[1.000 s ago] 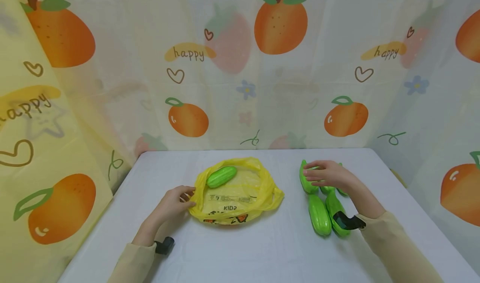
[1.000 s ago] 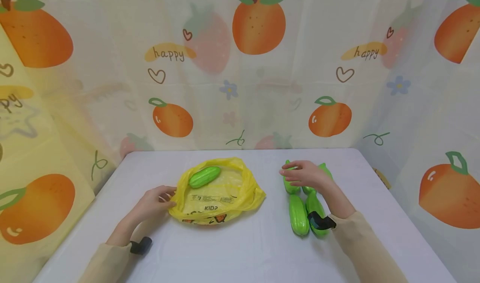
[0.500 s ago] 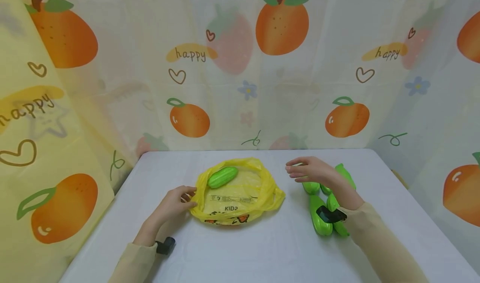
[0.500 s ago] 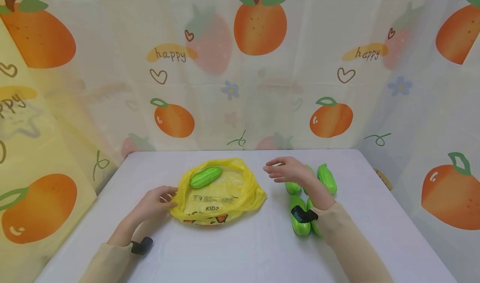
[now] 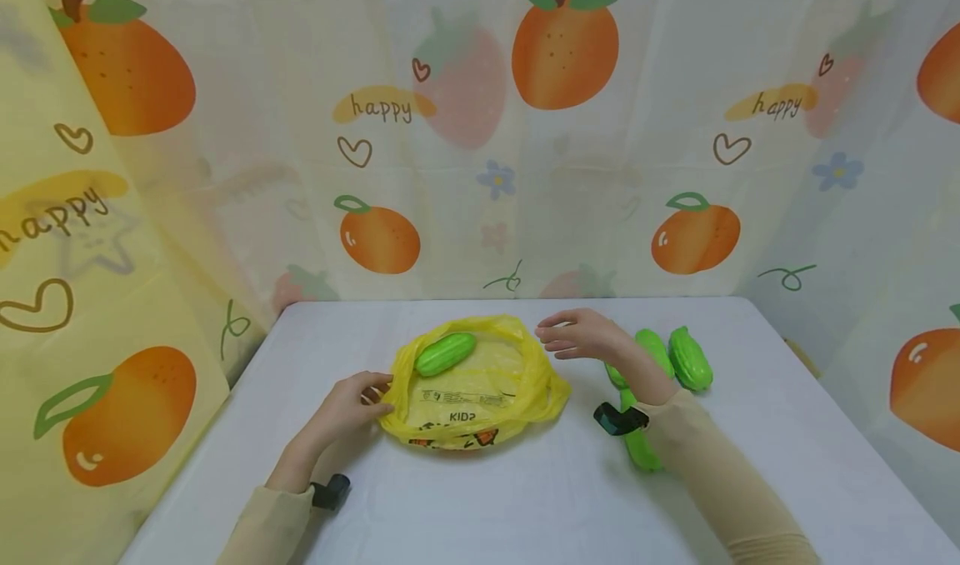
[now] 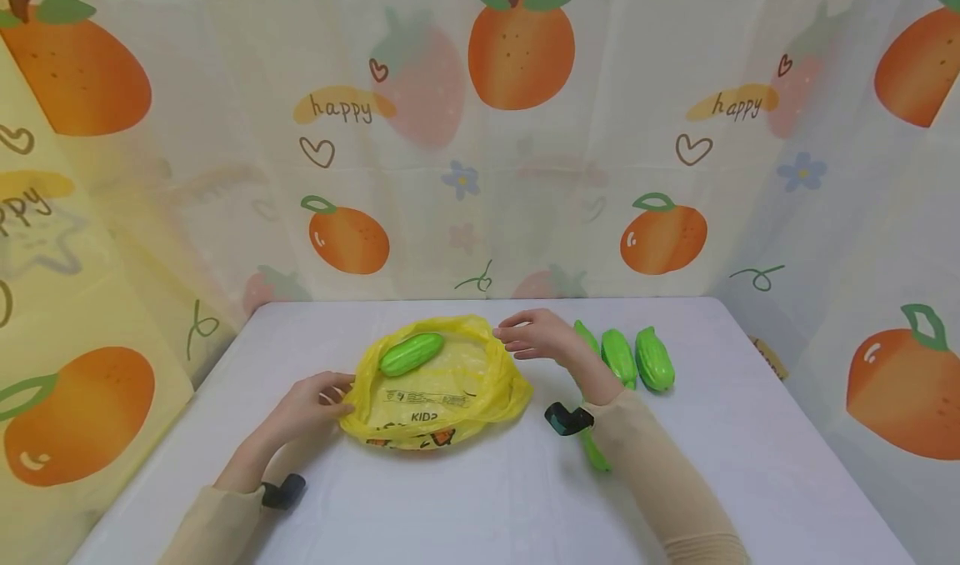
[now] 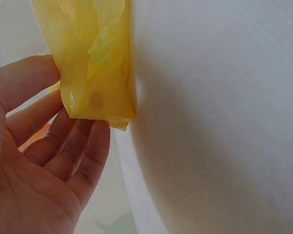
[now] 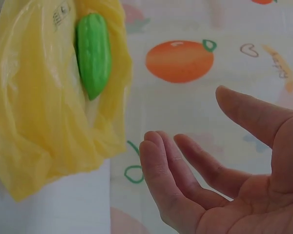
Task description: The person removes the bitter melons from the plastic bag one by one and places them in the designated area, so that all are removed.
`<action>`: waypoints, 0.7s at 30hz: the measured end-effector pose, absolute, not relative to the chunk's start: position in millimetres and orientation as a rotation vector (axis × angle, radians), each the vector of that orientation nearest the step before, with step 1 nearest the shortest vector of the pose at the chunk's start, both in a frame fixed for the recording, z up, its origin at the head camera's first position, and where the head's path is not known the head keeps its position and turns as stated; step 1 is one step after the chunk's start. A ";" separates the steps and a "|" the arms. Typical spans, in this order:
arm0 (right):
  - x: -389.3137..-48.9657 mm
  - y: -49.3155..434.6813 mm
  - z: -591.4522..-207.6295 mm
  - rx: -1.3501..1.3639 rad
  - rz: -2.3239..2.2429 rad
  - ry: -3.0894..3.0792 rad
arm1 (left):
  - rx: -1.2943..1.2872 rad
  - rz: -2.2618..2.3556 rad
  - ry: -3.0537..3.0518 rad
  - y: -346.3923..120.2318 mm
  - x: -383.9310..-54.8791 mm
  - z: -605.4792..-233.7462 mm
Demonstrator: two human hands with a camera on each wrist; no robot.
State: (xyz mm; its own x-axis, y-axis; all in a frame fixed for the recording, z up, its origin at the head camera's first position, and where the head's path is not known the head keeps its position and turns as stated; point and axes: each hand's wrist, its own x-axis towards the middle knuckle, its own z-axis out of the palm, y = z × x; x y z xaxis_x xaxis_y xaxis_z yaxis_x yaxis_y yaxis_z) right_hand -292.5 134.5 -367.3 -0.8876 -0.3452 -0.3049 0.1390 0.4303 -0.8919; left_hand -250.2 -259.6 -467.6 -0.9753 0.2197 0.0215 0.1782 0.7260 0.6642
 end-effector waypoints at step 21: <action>-315.7 74.3 -371.8 -0.156 -1.467 2.222 | 0.330 1.088 2.859 -260.3 -249.8 -468.5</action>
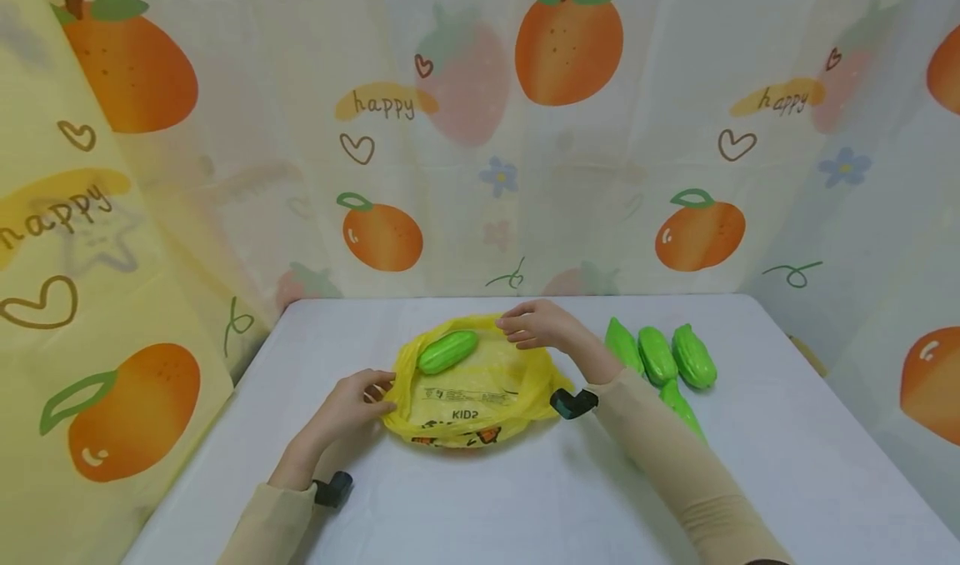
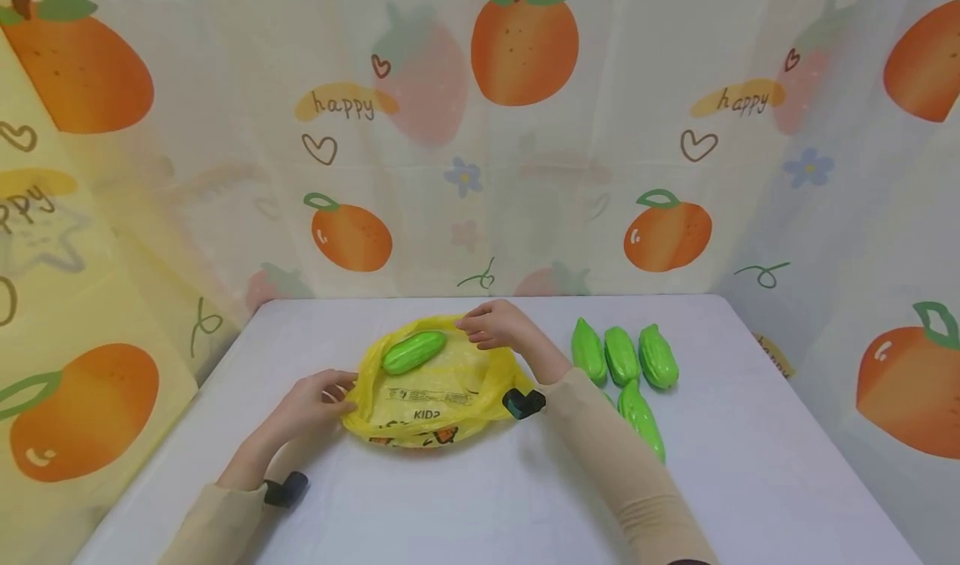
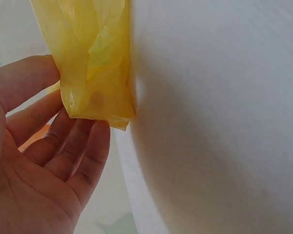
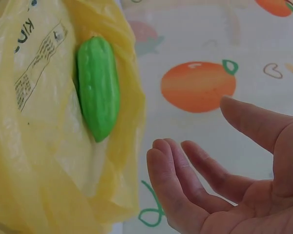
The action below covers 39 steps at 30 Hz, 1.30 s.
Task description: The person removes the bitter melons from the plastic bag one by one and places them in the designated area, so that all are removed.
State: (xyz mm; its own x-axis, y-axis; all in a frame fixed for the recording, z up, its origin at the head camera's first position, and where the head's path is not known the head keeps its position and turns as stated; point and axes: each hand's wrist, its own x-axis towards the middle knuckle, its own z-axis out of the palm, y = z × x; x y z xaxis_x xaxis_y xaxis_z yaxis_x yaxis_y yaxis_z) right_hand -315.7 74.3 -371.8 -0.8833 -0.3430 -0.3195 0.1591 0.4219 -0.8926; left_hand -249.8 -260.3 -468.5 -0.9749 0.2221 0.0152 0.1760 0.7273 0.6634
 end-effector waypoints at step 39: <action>-348.3 -0.3 -430.5 0.409 -1.774 1.924 | 0.356 1.075 2.867 -262.1 -248.8 -467.5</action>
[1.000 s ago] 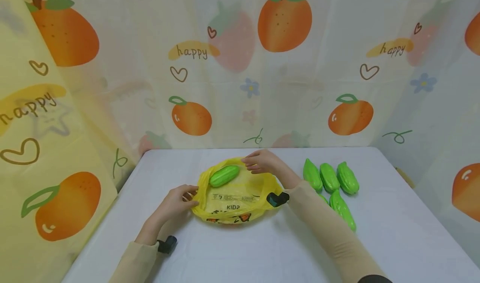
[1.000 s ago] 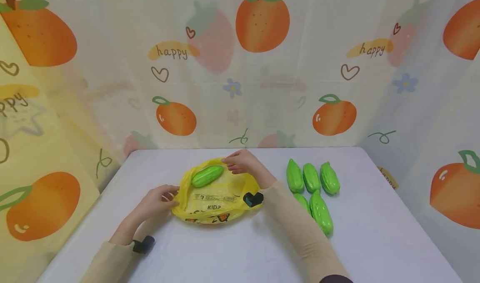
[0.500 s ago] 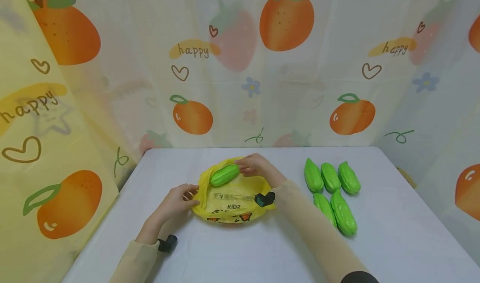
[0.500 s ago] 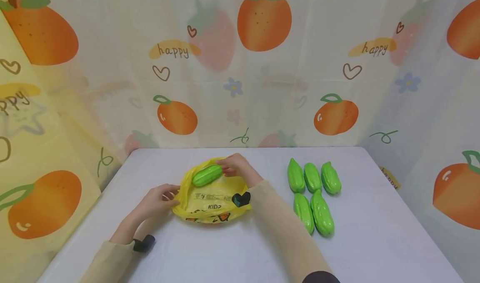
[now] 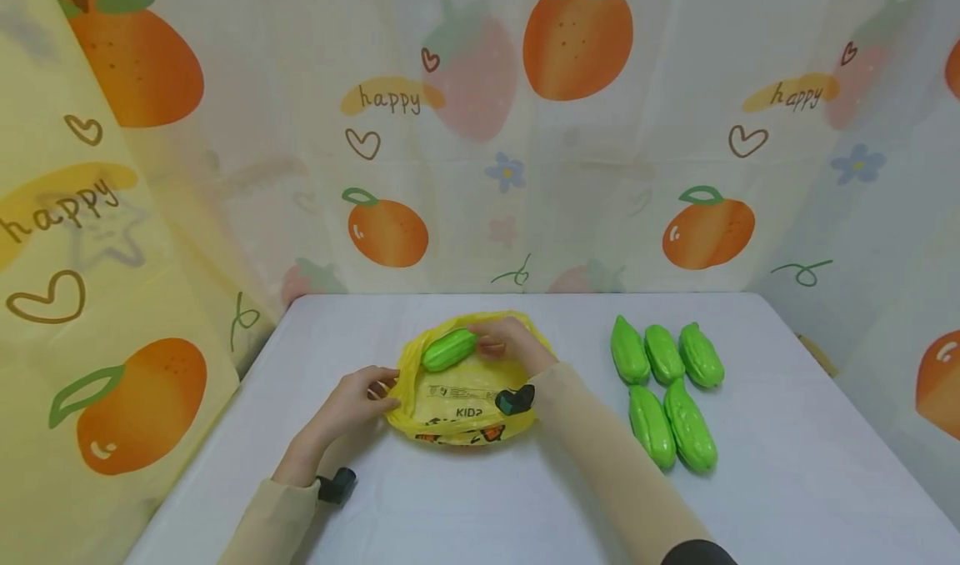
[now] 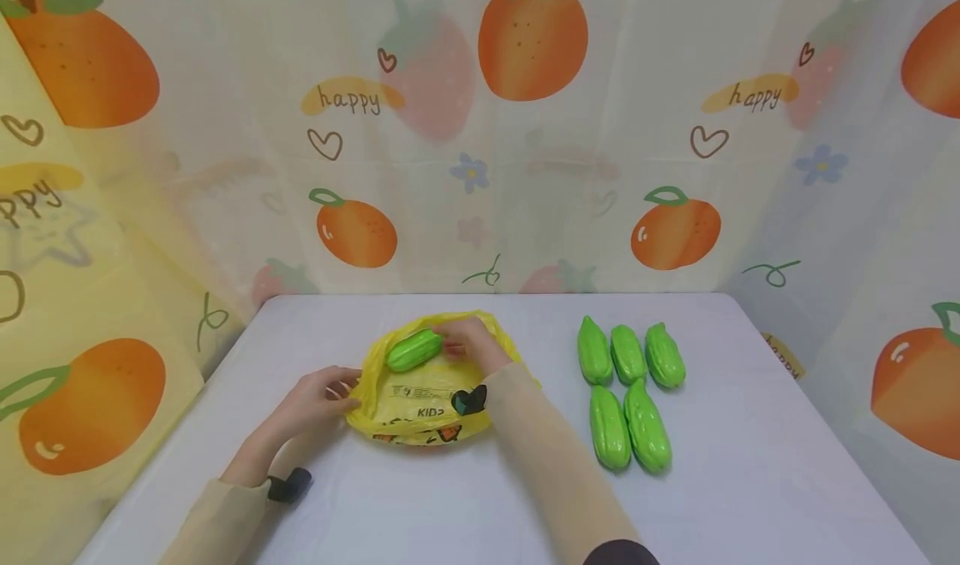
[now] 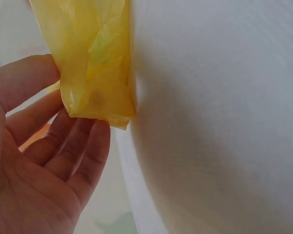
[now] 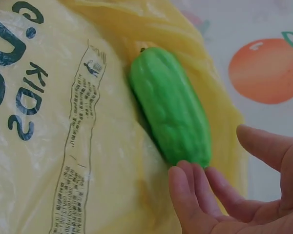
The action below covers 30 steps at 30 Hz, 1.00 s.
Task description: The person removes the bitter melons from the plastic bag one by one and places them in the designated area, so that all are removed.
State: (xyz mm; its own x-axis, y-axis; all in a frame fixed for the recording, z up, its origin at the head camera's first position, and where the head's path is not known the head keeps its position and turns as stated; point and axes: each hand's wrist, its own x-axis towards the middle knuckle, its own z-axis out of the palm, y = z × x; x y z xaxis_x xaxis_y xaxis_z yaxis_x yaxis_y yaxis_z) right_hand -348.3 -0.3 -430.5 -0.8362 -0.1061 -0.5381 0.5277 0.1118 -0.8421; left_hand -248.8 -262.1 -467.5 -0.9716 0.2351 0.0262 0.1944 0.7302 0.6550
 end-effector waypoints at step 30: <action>-338.1 -35.0 -458.3 0.338 -1.533 2.346 | 0.368 1.069 2.865 -262.5 -249.5 -473.2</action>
